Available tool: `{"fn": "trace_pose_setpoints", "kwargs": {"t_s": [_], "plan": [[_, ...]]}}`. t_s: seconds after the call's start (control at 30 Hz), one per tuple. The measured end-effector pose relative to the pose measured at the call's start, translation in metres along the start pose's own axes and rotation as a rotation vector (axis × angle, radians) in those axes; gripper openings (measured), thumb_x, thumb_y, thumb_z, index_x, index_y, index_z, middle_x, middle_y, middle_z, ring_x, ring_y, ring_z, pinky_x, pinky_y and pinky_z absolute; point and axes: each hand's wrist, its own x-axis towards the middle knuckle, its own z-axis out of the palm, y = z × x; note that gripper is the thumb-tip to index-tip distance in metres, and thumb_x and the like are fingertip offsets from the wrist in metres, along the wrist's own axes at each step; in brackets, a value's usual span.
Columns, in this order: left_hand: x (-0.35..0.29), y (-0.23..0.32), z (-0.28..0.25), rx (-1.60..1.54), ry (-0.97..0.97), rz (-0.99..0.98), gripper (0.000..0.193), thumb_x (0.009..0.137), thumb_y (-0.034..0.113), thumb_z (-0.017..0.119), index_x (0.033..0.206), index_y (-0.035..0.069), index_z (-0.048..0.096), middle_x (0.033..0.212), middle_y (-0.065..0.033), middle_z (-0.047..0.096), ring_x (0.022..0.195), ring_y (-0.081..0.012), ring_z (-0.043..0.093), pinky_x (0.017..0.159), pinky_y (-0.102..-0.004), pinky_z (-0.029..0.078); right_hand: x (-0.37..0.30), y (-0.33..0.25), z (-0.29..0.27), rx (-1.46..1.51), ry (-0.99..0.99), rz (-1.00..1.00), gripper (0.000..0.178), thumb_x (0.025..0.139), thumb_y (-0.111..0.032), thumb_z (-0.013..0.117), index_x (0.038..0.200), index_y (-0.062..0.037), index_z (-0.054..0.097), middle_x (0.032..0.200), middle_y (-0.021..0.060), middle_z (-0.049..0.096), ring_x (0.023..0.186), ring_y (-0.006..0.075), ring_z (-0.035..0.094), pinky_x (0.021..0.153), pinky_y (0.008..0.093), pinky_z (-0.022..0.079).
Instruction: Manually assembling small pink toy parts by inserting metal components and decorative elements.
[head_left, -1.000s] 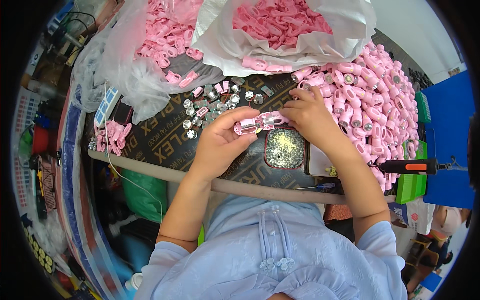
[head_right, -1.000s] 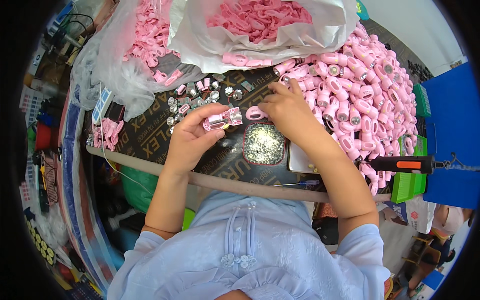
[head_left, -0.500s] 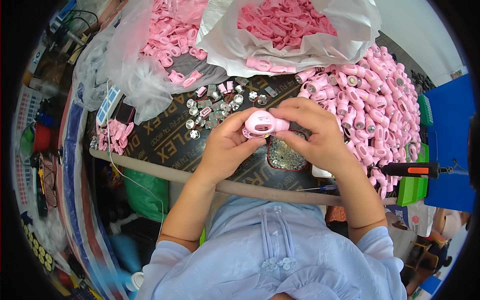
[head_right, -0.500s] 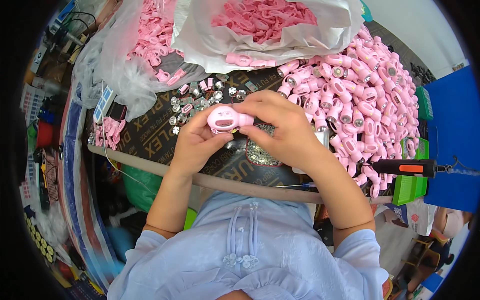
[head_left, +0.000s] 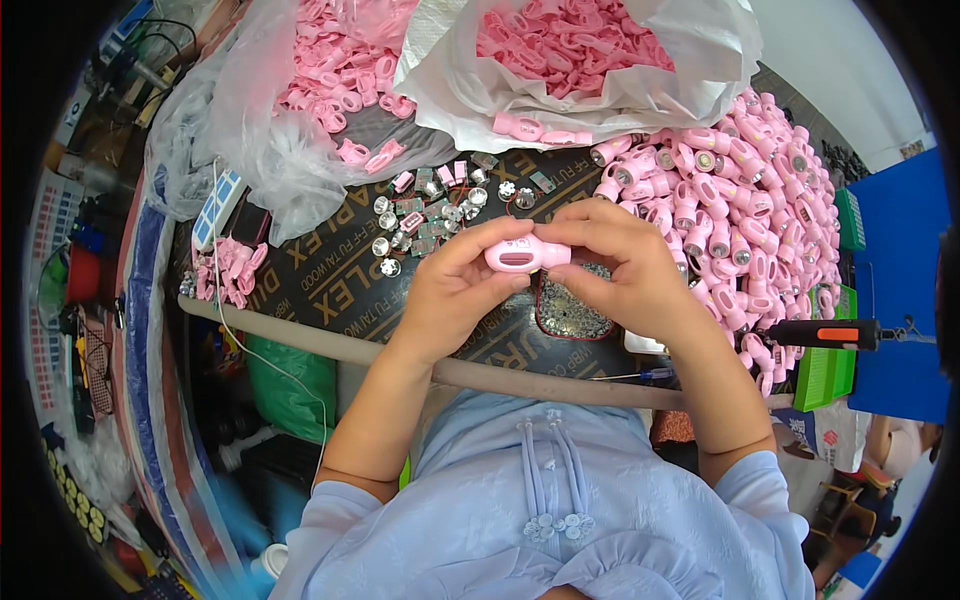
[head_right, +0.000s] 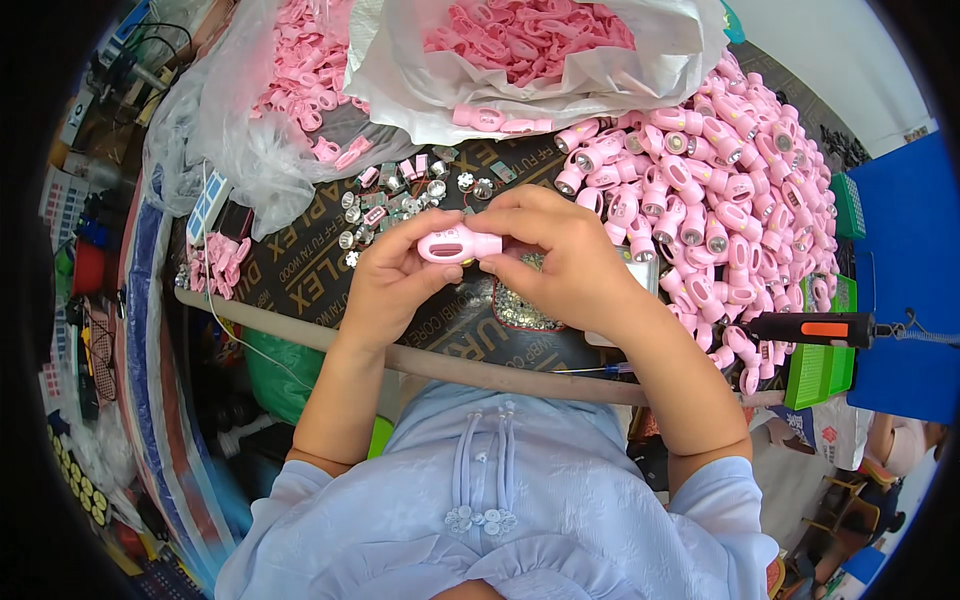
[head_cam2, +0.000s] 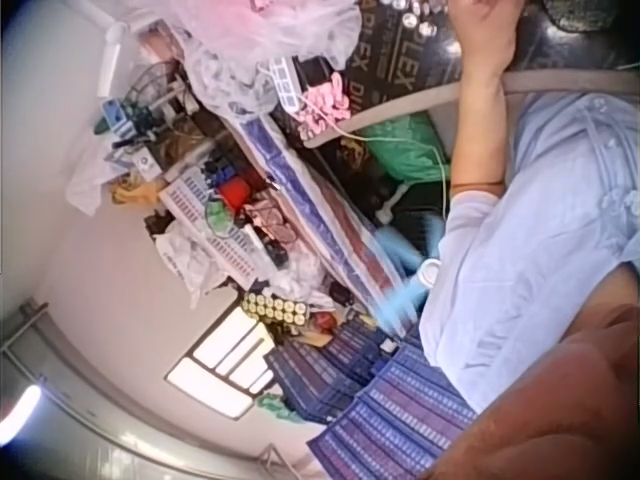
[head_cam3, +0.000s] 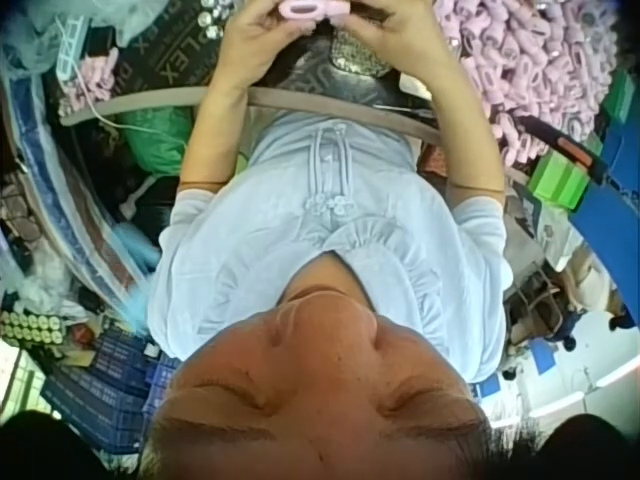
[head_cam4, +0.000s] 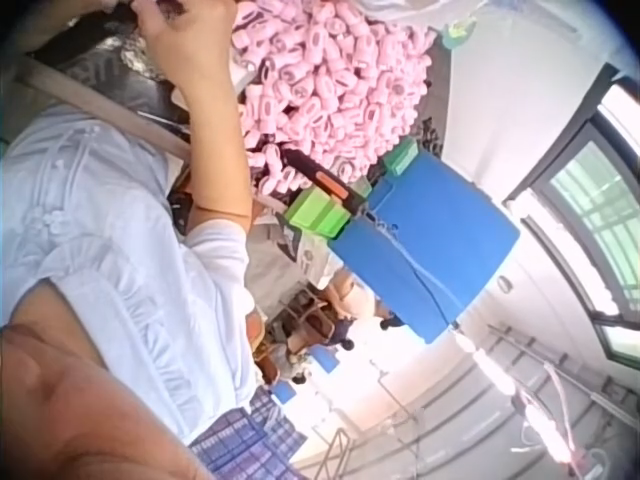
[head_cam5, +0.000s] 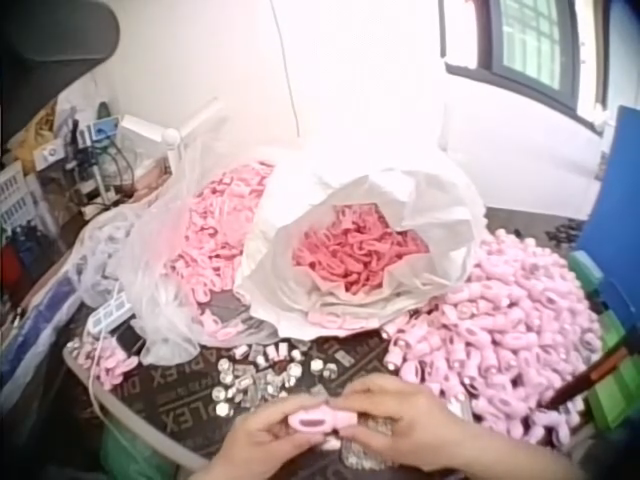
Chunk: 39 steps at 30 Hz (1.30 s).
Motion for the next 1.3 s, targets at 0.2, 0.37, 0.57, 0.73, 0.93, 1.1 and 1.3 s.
{"fn": "trace_pose_setpoints", "kwargs": {"t_s": [0.2,0.37,0.57,0.73,0.93,1.1,1.3], "plan": [[0.000,0.009,0.004,-0.002,0.047,-0.063,0.052,0.095,-0.001,0.064,0.144,-0.002,0.047,0.132,-0.0109,0.058,0.113,-0.0160,0.061,0.090,-0.0288,0.054,-0.003,0.007,0.010,0.390,0.077,0.135,0.037,0.084,0.003,0.073,0.120,-0.0053,0.071,0.114,0.0094,0.065,0.101,0.0164,0.066,0.081,0.0283,0.056],[0.001,0.013,0.005,0.083,0.051,-0.044,0.048,0.099,0.006,0.060,0.145,-0.002,0.046,0.127,-0.0110,0.061,0.104,-0.0154,0.062,0.085,-0.0290,0.054,-0.003,0.009,0.016,0.299,0.149,0.010,0.041,0.080,0.002,0.077,0.121,-0.0040,0.071,0.121,0.0125,0.065,0.109,0.0201,0.066,0.087,0.0294,0.058],[0.001,0.011,0.001,-0.031,0.035,0.001,0.045,0.100,0.009,0.059,0.143,-0.003,0.049,0.121,-0.0119,0.064,0.097,-0.0160,0.064,0.083,-0.0300,0.054,-0.005,0.013,0.022,0.373,0.187,-0.004,0.043,0.080,0.003,0.078,0.121,-0.0036,0.070,0.124,0.0138,0.067,0.108,0.0223,0.068,0.085,0.0317,0.058],[-0.001,0.021,0.006,0.069,0.096,-0.020,0.043,0.098,0.006,0.062,0.139,-0.004,0.053,0.123,-0.0139,0.065,0.102,-0.0181,0.066,0.085,-0.0316,0.056,-0.004,0.014,0.019,0.128,0.188,-0.108,0.045,0.078,0.001,0.080,0.122,-0.0041,0.070,0.122,0.0158,0.069,0.106,0.0258,0.069,0.087,0.0323,0.058],[-0.004,0.026,0.006,0.100,0.098,-0.057,0.045,0.098,0.005,0.063,0.141,-0.004,0.052,0.126,-0.0146,0.064,0.109,-0.0188,0.065,0.089,-0.0323,0.057,-0.003,0.014,0.019,0.006,0.181,-0.184,0.047,0.078,-0.001,0.080,0.123,-0.0036,0.069,0.119,0.0159,0.069,0.107,0.0281,0.068,0.089,0.0340,0.058],[0.000,0.018,-0.003,-0.073,0.057,0.044,0.037,0.099,0.003,0.060,0.135,-0.001,0.051,0.119,-0.0121,0.065,0.102,-0.0165,0.065,0.087,-0.0292,0.055,-0.003,0.009,0.022,0.298,0.157,-0.017,0.045,0.080,-0.001,0.079,0.123,-0.0021,0.068,0.119,0.0139,0.067,0.108,0.0233,0.067,0.088,0.0322,0.059],[0.002,0.017,-0.004,-0.125,0.055,0.061,0.034,0.099,0.003,0.060,0.131,0.000,0.052,0.115,-0.0114,0.065,0.100,-0.0168,0.065,0.086,-0.0298,0.055,-0.006,0.009,0.023,0.564,0.136,0.085,0.035,0.089,0.000,0.071,0.124,-0.0003,0.067,0.121,0.0123,0.065,0.107,0.0185,0.066,0.085,0.0284,0.059]]}}
